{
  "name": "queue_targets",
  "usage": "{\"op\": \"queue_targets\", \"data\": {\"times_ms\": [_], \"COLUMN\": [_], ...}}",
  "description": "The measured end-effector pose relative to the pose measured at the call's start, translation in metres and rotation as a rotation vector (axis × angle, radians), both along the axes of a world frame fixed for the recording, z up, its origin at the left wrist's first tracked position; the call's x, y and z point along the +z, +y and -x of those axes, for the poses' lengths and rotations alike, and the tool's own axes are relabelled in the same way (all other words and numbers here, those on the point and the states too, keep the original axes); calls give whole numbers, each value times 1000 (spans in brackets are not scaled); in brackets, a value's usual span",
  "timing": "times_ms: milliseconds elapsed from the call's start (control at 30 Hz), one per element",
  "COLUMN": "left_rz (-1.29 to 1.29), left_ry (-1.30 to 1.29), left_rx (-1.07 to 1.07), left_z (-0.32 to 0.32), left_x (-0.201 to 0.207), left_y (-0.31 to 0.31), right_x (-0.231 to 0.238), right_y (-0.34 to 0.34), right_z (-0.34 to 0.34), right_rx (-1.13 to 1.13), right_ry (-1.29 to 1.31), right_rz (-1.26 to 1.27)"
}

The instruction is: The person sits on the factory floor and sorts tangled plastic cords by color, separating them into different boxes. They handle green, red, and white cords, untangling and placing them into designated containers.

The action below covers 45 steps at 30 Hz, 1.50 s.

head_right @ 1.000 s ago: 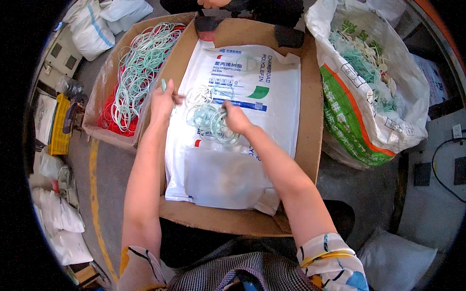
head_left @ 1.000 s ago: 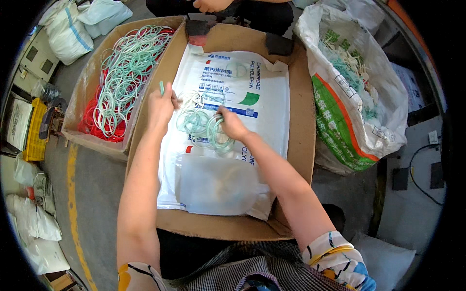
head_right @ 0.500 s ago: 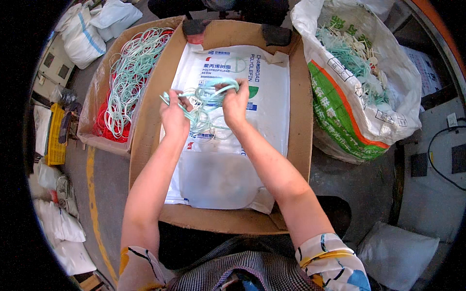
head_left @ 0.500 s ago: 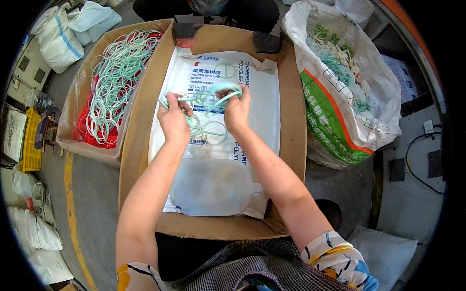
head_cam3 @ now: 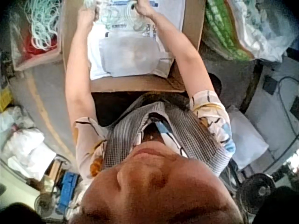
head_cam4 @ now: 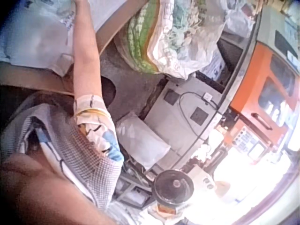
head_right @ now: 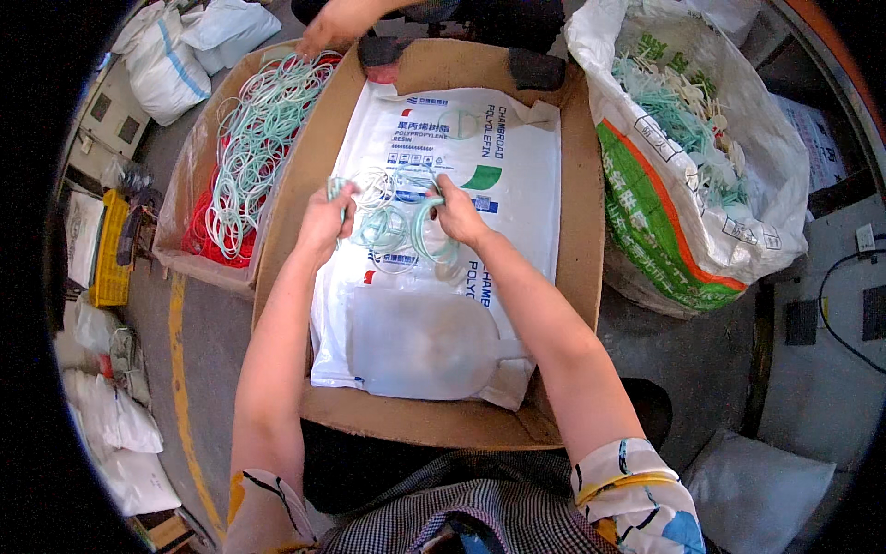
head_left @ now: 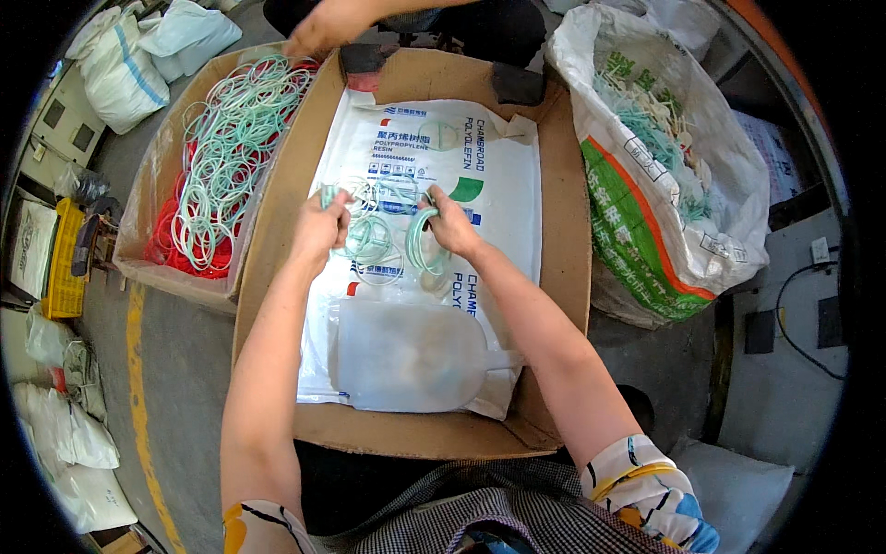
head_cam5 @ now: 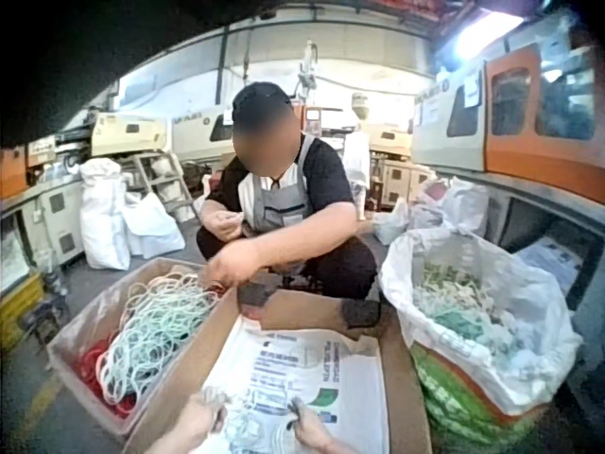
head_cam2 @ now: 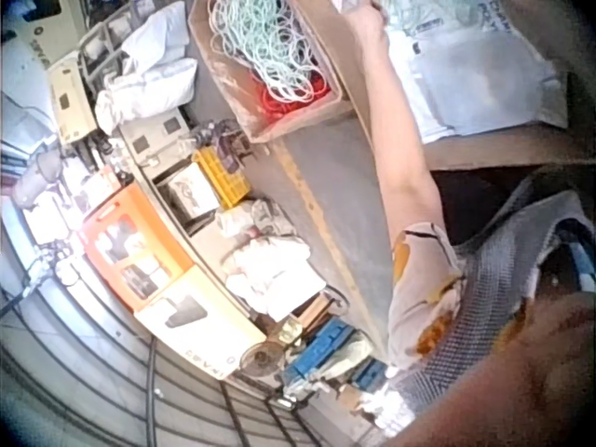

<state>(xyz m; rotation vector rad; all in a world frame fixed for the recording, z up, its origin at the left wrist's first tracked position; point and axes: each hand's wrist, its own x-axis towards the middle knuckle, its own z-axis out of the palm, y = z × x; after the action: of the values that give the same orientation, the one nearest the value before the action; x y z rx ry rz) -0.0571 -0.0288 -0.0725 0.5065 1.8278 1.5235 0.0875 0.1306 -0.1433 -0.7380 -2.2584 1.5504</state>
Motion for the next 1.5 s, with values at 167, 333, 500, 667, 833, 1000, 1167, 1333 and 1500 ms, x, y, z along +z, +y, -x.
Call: {"op": "queue_targets", "data": {"times_ms": [167, 333, 500, 667, 833, 1000, 1167, 1333, 1500], "left_rz": [-236, -253, -290, 290, 696, 406, 121, 111, -177], "left_ry": [-188, -297, -129, 1143, 1266, 1029, 434, 305, -208], "left_rx": [-93, -128, -354, -259, -327, -107, 62, 57, -457], "left_z": [-3, 13, -14, -6, 11, 16, 26, 30, -4], "left_x": [13, 22, 38, 26, 14, 25, 20, 28, 50], "left_y": [3, -7, 5, 4, -17, -4, -5, -7, -4], "right_x": [39, 80, 74, 77, 50, -41, -33, 51, 77], "right_y": [1, -4, -18, -4, 14, -33, 6, 25, 24], "right_z": [8, -4, 13, 15, 13, 8, 17, 6, 4], "right_rx": [191, 339, 302, -81, 318, 677, 525, 456, 420], "right_ry": [311, 284, 260, 251, -58, -401, 94, 228, 268], "right_rz": [219, 517, 124, -12, -13, -500, -191, 1016, 946]}}
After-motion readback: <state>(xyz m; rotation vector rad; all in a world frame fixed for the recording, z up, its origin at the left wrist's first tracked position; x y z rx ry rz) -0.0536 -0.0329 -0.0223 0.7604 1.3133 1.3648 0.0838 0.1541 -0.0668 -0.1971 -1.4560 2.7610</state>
